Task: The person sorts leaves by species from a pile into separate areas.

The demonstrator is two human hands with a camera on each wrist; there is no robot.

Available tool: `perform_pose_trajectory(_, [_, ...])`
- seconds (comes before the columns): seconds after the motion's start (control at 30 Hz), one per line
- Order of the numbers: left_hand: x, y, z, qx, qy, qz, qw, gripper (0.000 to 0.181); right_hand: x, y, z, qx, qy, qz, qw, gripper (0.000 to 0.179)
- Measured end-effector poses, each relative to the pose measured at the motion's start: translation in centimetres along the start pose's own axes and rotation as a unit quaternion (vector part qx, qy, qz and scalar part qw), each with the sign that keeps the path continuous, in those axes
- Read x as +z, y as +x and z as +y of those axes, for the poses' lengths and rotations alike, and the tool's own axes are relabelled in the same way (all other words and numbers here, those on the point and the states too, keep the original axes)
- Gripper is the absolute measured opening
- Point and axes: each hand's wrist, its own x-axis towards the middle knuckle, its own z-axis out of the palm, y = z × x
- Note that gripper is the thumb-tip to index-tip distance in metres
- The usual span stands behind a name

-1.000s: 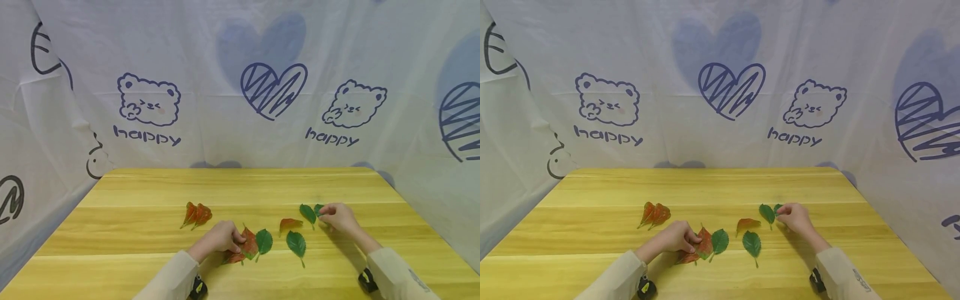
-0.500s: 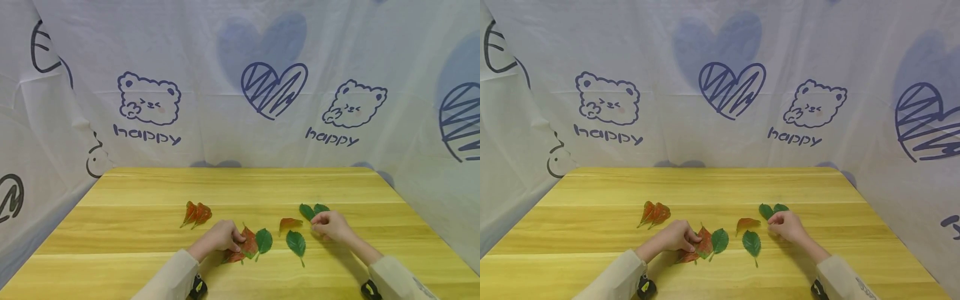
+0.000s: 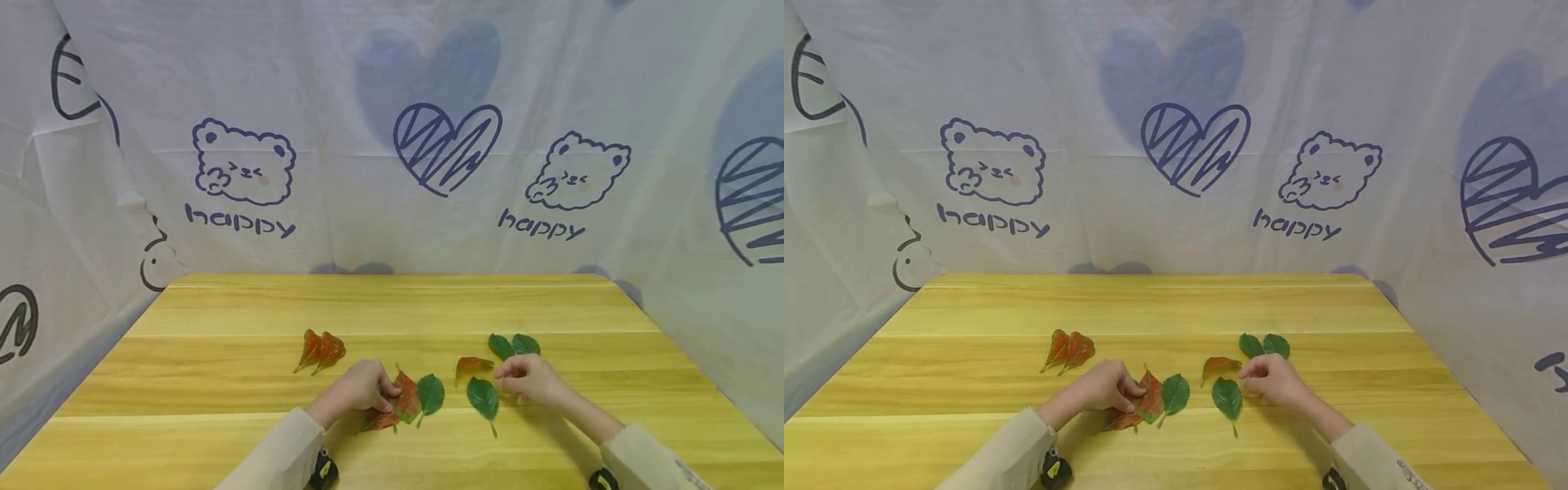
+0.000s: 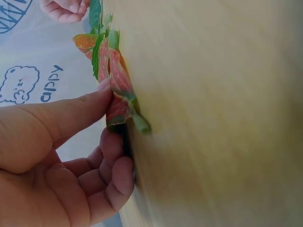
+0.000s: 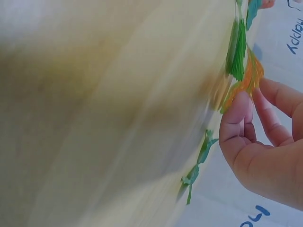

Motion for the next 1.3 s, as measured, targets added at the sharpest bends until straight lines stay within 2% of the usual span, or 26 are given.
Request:
perform_pose_trajectory(0.33, [0.0,-0.1,0.2,-0.002,-0.002,0.000,1.0000,0.021,0.7,0.3,0.3,-0.001,0.015,-0.059,0.9981,0.014])
perform_pose_trajectory(0.5, [0.1,0.0,0.1,-0.002,0.001,0.001,1.0000,0.022,0.9,0.5,0.3,-0.003,0.008,-0.062,0.9981,0.016])
perform_pose_trajectory(0.77, [-0.1,-0.1,0.2,-0.006,-0.010,-0.001,0.9999,0.021,1.4,0.6,0.1,-0.037,-0.025,-0.072,0.9964,0.017])
perform_pose_trajectory(0.9, [-0.1,-0.2,0.1,-0.010,-0.018,0.000,0.9998,0.022,1.5,0.8,0.2,-0.034,-0.030,-0.076,0.9960,0.017])
perform_pose_trajectory(1.03, [-0.3,-0.2,0.1,-0.012,-0.037,-0.003,0.9993,0.024,1.5,0.8,0.2,-0.028,-0.029,-0.077,0.9962,0.017])
perform_pose_trajectory(1.3, [-0.8,0.0,-0.2,0.017,-0.106,-0.002,0.9942,0.018,1.5,0.8,0.2,-0.026,-0.025,-0.080,0.9962,0.018])
